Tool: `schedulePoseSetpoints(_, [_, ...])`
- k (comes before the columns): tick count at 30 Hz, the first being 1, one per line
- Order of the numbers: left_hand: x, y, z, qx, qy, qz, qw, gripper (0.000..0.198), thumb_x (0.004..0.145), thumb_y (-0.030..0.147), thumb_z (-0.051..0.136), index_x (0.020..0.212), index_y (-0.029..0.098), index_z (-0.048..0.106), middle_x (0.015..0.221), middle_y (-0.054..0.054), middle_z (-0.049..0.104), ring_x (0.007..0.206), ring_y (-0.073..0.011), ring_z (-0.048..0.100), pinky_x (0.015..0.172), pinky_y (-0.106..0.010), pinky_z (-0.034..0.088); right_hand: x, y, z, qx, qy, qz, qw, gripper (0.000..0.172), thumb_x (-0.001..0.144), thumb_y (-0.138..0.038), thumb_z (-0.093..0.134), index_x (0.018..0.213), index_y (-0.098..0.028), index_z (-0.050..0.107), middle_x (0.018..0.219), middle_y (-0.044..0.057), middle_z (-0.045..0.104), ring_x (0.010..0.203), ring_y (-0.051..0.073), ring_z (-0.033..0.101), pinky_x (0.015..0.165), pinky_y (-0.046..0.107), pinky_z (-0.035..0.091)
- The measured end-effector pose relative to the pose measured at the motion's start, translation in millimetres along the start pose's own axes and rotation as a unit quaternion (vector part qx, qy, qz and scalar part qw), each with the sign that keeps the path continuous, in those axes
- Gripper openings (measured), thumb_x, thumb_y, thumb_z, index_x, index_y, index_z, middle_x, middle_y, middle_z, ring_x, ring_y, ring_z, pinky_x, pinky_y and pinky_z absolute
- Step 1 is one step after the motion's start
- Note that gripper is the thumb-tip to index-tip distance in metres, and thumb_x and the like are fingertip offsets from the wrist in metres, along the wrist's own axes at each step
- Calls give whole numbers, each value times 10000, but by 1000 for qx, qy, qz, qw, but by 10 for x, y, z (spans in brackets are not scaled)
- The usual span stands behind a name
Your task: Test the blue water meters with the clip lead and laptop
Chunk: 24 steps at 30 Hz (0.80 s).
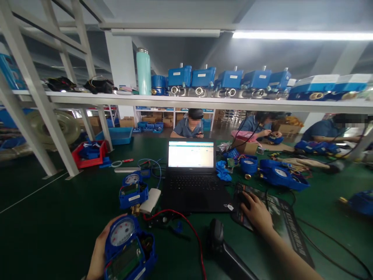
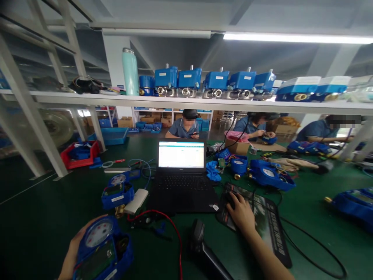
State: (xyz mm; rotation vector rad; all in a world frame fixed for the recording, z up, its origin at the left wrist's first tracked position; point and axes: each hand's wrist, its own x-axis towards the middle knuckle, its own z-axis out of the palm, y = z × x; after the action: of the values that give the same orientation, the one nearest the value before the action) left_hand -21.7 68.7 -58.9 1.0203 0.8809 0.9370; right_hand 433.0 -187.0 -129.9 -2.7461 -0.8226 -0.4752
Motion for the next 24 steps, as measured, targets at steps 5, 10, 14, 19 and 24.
schedulePoseSetpoints(5, [20, 12, 0, 39, 9, 17, 999, 410, 703, 541, 605, 955, 234, 704, 865, -48, 753, 987, -331, 663, 825, -409, 578, -3, -1, -3, 5, 14, 6, 1000, 474, 910, -330, 451, 1351, -186, 548, 1356, 137, 515, 1107, 298, 562, 937, 415, 469])
schedulePoseSetpoints(10, [5, 45, 23, 42, 17, 23, 999, 381, 689, 550, 611, 887, 238, 706, 781, -32, 734, 1002, -343, 653, 878, -435, 561, 4, 19, 26, 7, 31, 6, 999, 475, 918, -341, 421, 1345, -176, 548, 1344, 157, 506, 1071, 309, 566, 924, 431, 465])
schedulePoseSetpoints(14, [-26, 57, 33, 55, 20, 23, 998, 337, 705, 507, 575, 882, 248, 699, 805, -43, 733, 1063, -352, 629, 917, -451, 539, 10, 23, 37, 5, 42, 9, 999, 463, 909, -334, 424, 1326, -186, 561, 1325, 155, 515, 1063, 308, 565, 917, 436, 462])
schedulePoseSetpoints(19, [-13, 12, -16, 122, 7, 85, 989, 359, 626, 412, 615, 940, 267, 711, 911, -50, 739, 1214, -361, 531, 1037, -463, 450, 8, 27, 52, 7, 44, 13, 999, 456, 900, -332, 438, 1318, -201, 564, 1317, 142, 523, 1055, 302, 566, 915, 433, 463])
schedulePoseSetpoints(24, [-8, 16, -16, 115, 22, 68, 991, 324, 655, 440, 574, 878, 250, 714, 869, -65, 733, 1246, -386, 499, 1081, -516, 394, 6, 23, 44, 1, 39, 4, 999, 465, 917, -345, 415, 1331, -188, 555, 1319, 145, 518, 1057, 300, 563, 931, 427, 455])
